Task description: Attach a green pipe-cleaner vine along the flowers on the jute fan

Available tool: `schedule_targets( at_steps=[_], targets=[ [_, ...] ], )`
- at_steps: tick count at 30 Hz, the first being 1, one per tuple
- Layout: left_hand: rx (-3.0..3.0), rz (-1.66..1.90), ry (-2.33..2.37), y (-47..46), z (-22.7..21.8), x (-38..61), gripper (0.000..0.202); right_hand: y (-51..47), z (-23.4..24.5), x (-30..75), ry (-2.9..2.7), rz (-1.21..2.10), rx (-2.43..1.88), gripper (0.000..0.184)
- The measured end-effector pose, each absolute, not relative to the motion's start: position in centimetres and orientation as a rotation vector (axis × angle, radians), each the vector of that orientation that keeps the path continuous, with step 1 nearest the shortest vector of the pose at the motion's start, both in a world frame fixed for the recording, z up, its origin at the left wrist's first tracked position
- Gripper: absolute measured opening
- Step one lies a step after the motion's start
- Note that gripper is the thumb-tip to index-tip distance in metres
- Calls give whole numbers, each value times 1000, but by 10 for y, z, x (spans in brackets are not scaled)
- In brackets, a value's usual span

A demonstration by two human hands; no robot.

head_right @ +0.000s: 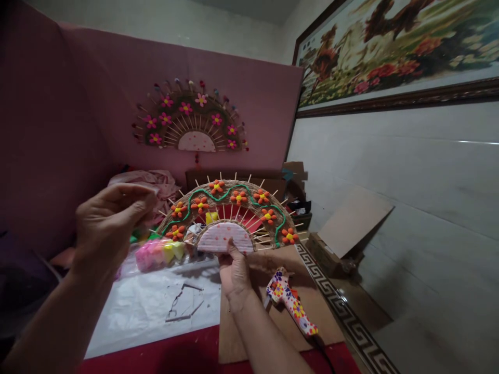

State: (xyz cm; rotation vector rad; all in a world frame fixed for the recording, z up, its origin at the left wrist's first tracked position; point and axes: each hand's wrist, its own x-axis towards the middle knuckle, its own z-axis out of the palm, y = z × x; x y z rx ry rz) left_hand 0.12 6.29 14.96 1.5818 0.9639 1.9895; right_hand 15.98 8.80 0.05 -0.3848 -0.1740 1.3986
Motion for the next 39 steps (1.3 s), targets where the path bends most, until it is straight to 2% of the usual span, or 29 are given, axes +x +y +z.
schedule_targets(
  at_steps=[4,6,9,15,18,25,31,39],
  targets=[
    [2078,1796,1504,95,129,-12,21,89,-1,162,-187,1390,-392,44],
    [2297,1680,1688,109,119,-17,20,89,-1,163,-191,1386,-397,42],
    [2332,1608,1800,122,109,-20,26,89,-1,163,-187,1394,-397,36],
    [2253,1372,1909,130,99,-17,67,87,1,160,-194,1381,-413,28],
    [2217,1254,1954,129,98,-14,76,87,0,160,-208,1391,-418,29],
    [2126,1176,2010,128,97,-8,76,87,-2,159,-199,1409,-388,35],
    [2135,1186,2020,129,95,-8,65,85,0,158,-217,1426,-385,40],
    [2033,1217,1940,131,94,-10,63,85,1,158,-215,1421,-392,35]
  ],
)
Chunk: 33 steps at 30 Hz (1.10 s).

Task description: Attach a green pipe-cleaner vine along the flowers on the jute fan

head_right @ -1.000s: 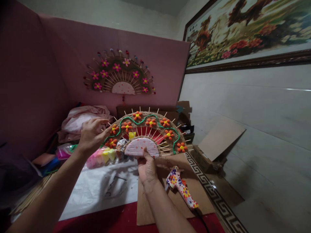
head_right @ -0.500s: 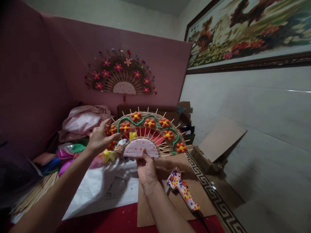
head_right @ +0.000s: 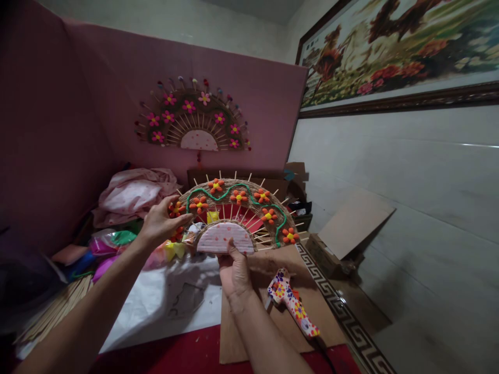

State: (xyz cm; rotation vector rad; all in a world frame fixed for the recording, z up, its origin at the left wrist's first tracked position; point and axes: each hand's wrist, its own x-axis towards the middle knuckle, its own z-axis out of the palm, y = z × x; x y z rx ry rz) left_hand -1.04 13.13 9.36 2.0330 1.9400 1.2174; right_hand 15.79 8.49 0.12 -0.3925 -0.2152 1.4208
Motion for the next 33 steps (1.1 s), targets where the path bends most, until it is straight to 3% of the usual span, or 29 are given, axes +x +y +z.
schedule_targets(
  at_steps=[6,33],
  targets=[
    [1930,1343,1793,138,89,-14,45,84,2,158,-203,1429,-381,38],
    [1843,1467,1754,141,88,-15,41,83,3,157,-180,1442,-362,39]
  ],
)
